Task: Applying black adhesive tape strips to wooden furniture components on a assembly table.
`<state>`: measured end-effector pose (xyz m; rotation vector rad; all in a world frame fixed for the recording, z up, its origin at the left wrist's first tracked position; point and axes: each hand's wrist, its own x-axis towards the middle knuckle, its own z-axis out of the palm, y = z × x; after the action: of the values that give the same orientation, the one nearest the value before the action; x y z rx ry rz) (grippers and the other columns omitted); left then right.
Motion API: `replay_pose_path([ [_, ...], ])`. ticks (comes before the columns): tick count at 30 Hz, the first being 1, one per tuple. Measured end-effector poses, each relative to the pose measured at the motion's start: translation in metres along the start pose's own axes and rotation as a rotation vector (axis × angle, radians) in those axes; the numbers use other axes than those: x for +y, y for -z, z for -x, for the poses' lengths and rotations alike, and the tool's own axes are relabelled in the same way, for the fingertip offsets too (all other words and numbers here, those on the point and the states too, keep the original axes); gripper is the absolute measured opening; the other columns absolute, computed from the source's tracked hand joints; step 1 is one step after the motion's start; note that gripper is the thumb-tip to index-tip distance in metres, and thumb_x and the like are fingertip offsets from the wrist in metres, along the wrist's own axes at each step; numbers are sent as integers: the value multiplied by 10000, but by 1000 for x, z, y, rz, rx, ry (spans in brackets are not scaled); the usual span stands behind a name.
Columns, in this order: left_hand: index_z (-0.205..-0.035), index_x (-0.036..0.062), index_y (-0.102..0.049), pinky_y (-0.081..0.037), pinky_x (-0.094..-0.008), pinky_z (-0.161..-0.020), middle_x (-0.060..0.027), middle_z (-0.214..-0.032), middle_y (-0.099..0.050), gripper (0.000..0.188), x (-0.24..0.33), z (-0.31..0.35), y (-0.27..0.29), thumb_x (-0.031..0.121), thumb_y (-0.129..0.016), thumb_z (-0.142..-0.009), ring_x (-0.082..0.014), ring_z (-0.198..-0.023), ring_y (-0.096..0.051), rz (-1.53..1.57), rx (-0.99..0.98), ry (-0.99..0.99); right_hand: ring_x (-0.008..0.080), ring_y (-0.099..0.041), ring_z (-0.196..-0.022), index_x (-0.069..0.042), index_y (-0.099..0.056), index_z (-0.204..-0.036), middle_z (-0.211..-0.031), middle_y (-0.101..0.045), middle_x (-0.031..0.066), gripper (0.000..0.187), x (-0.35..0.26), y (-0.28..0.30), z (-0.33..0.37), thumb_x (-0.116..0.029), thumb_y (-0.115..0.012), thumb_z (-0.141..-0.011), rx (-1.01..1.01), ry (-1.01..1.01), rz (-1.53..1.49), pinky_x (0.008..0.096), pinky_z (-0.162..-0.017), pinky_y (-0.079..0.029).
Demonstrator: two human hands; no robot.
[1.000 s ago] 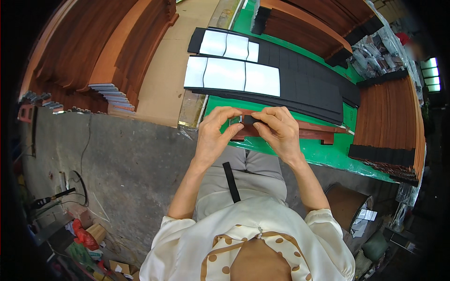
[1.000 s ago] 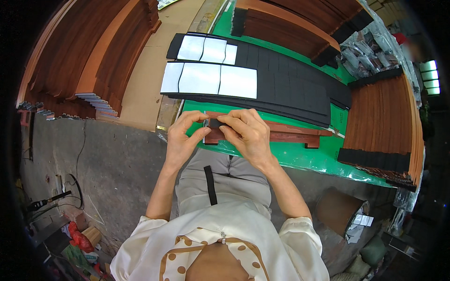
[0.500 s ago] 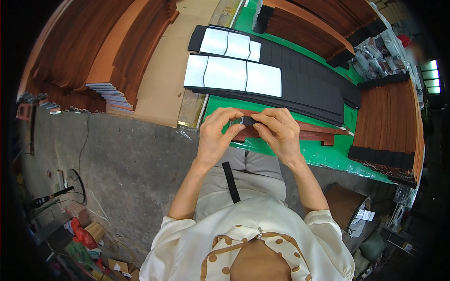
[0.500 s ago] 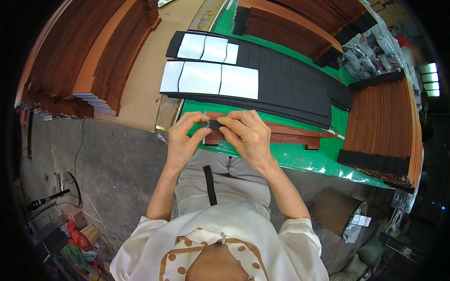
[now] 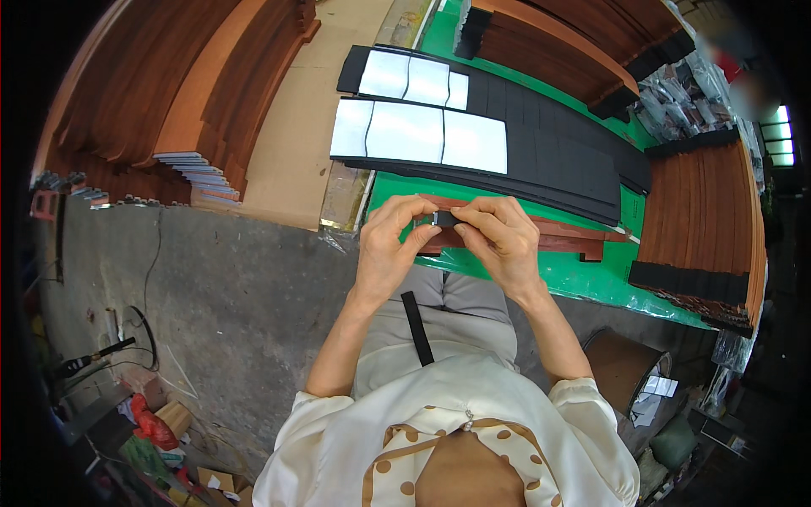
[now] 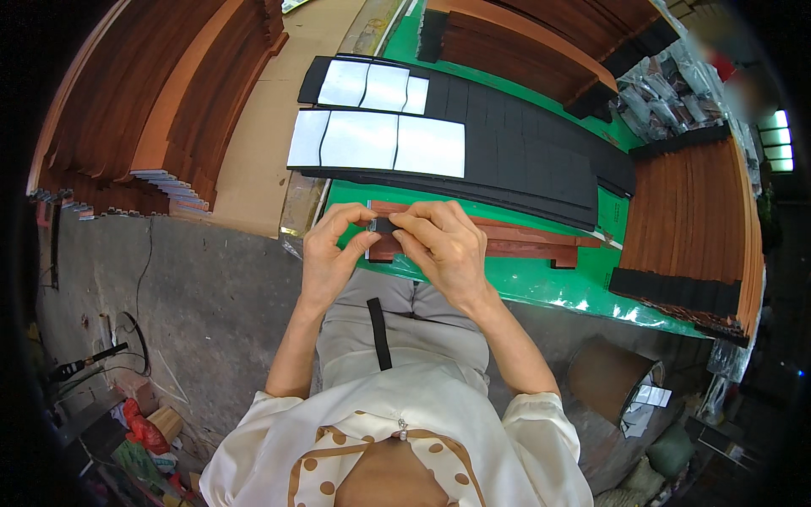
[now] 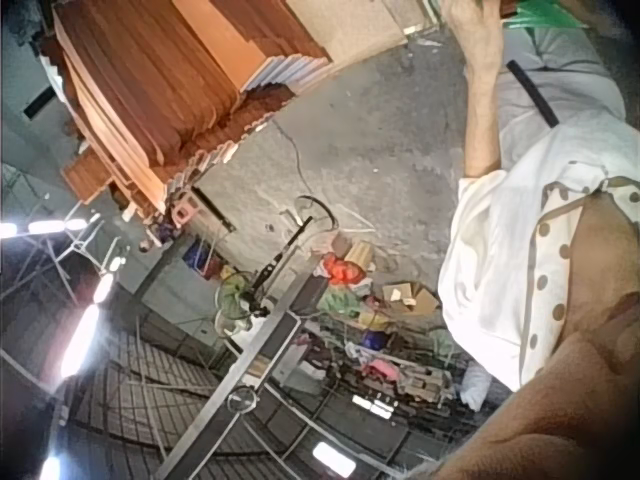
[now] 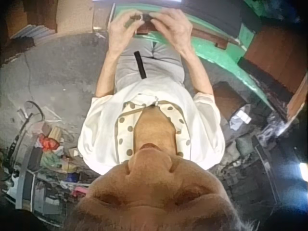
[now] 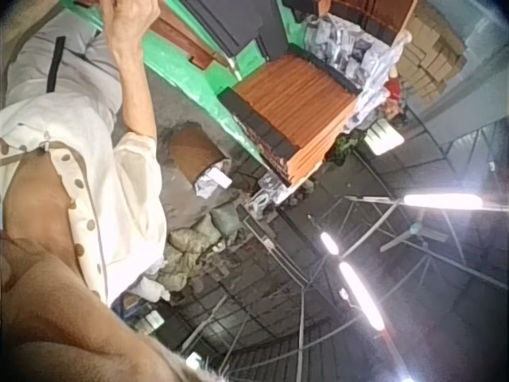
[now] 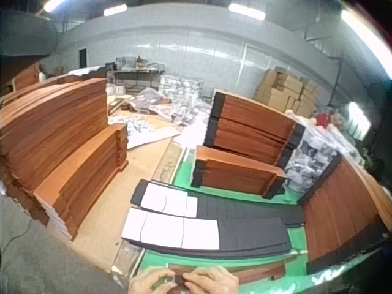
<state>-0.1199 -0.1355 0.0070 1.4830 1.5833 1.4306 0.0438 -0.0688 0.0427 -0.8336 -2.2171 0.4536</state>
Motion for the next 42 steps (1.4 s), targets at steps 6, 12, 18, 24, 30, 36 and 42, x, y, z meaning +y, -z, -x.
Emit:
replay_pose_path([
  [6,-1008,10,-619,-487,-314,-758,-110,-973,-629,242,2,-1,-3,48,-701,-784,-221,-855,-612,-32,9,-54,180,-603,-752,-60,-701,-932,-930,-652,44,219,7,2,1,-23,-728,-718,-47,17,-26,283,-612,-503],
  [12,-1036,45,-641,-482,-333,-704,-108,-920,-611,278,3,-4,-3,-21,-681,-769,-255,-826,-599,-176,46,-283,178,-639,-831,-24,-667,-1055,-1092,-616,113,271,15,23,4,8,-687,-786,-56,-288,-323,278,-705,-535],
  [18,-1007,53,-674,-473,-339,-666,-102,-892,-588,306,3,-3,-7,-75,-661,-730,-251,-780,-586,-314,53,-418,230,-626,-831,-76,-683,-955,-963,-645,64,291,14,11,11,8,-673,-677,12,119,12,321,-663,-528],
  [24,-1030,74,-660,-472,-345,-610,-113,-892,-569,372,5,1,-8,-72,-668,-688,-255,-722,-578,-505,46,-473,224,-614,-840,-57,-648,-954,-950,-630,50,283,4,10,11,-66,-685,-673,23,188,174,322,-675,-518],
  [30,-1027,33,-638,-473,-352,-638,-125,-905,-558,337,9,-1,-7,-62,-674,-705,-257,-734,-573,-440,0,-423,233,-612,-844,-52,-668,-945,-928,-639,75,180,20,23,3,-77,-662,-767,-128,25,-94,327,-703,-513],
  [36,-1060,-12,-619,-466,-371,-829,-167,-1017,-597,241,23,-30,21,37,-619,-825,-327,-938,-594,-200,-208,-181,211,-643,-771,-17,-667,-997,-895,-647,108,162,88,74,-45,-46,-617,-846,-138,-265,-256,318,-690,-510],
  [42,-1073,20,-636,-467,-379,-878,-155,-1125,-624,227,23,-110,-9,44,-582,-854,-325,-1024,-594,-383,-531,-216,233,-612,-922,-112,-668,-1003,-1032,-602,44,255,137,59,-50,-44,-677,-758,-559,84,111,357,-738,-523],
])
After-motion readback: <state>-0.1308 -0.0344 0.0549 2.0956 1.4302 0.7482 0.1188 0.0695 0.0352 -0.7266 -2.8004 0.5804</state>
